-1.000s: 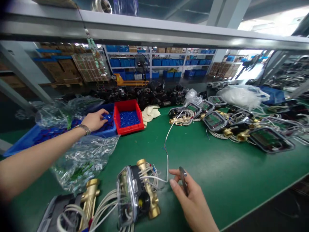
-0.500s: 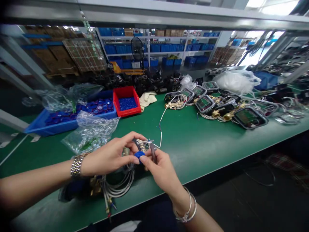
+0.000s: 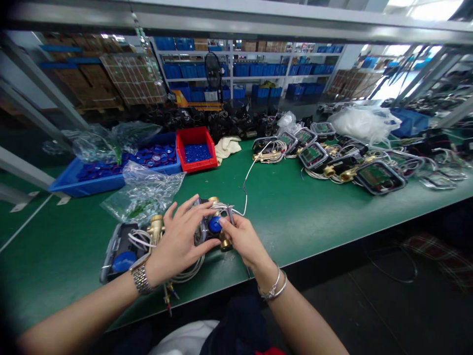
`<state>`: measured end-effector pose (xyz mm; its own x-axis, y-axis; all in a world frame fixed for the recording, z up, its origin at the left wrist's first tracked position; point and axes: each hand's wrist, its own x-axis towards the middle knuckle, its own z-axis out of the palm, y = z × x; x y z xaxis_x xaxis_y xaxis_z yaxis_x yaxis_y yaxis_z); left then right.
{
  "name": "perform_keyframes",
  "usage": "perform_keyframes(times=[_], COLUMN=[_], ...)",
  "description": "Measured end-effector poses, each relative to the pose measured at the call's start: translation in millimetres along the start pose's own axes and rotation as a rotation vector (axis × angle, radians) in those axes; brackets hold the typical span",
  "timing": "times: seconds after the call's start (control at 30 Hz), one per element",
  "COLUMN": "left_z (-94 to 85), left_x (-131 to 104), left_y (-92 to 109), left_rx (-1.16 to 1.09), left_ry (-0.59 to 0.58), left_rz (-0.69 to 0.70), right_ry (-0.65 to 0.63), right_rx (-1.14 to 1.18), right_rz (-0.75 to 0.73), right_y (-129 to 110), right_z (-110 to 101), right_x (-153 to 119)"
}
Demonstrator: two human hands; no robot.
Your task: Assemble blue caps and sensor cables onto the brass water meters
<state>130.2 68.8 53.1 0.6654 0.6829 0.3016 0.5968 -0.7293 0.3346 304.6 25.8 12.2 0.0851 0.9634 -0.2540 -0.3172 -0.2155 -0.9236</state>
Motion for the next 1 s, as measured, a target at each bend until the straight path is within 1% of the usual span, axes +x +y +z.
perform_keyframes(times=[0.1, 0.17, 0.27, 0.37, 0.43, 0.53, 0.63, 0.73, 0.8, 0.87, 1.0], left_z=[11.4, 15.2, 16.6, 17.0, 18.0, 19.7, 20.5, 20.9, 21.3, 21.7, 23.0], left_x=[2, 5, 8, 9, 9, 8, 8, 6, 4, 3, 2], left_y=[0, 0, 0, 1, 1, 0, -1, -4, -5, -6, -7], left_rx=[-0.023, -0.034, -0.055, -0.068, -0.066, -0.062, -0.067, -0.074, -0.076, -0.076, -0.088], left_ry=[0.042, 0.066, 0.076, 0.08, 0.088, 0.1, 0.094, 0.082, 0.079, 0.075, 0.068], left_rz=[-0.023, -0.03, -0.055, -0.072, -0.072, -0.073, -0.068, -0.064, -0.061, -0.059, -0.06], right_ry=[-0.041, -0.045, -0.027, 0.05, 0.053, -0.018, -0.032, -0.044, -0.043, -0.005, 0.115], right_rx=[-0.017, -0.041, -0.128, -0.227, -0.235, -0.167, -0.14, -0.139, -0.169, -0.25, -0.423], right_rz=[0.023, 0.015, -0.082, -0.174, -0.168, -0.114, -0.076, -0.074, -0.104, -0.159, -0.3], right_y=[0, 2, 9, 16, 19, 21, 21, 18, 12, 5, -10], right_z=[0, -1, -5, -9, -10, -11, -10, -8, -7, -9, -15], right_x=[-1, 0, 2, 6, 8, 11, 11, 8, 4, -2, -19])
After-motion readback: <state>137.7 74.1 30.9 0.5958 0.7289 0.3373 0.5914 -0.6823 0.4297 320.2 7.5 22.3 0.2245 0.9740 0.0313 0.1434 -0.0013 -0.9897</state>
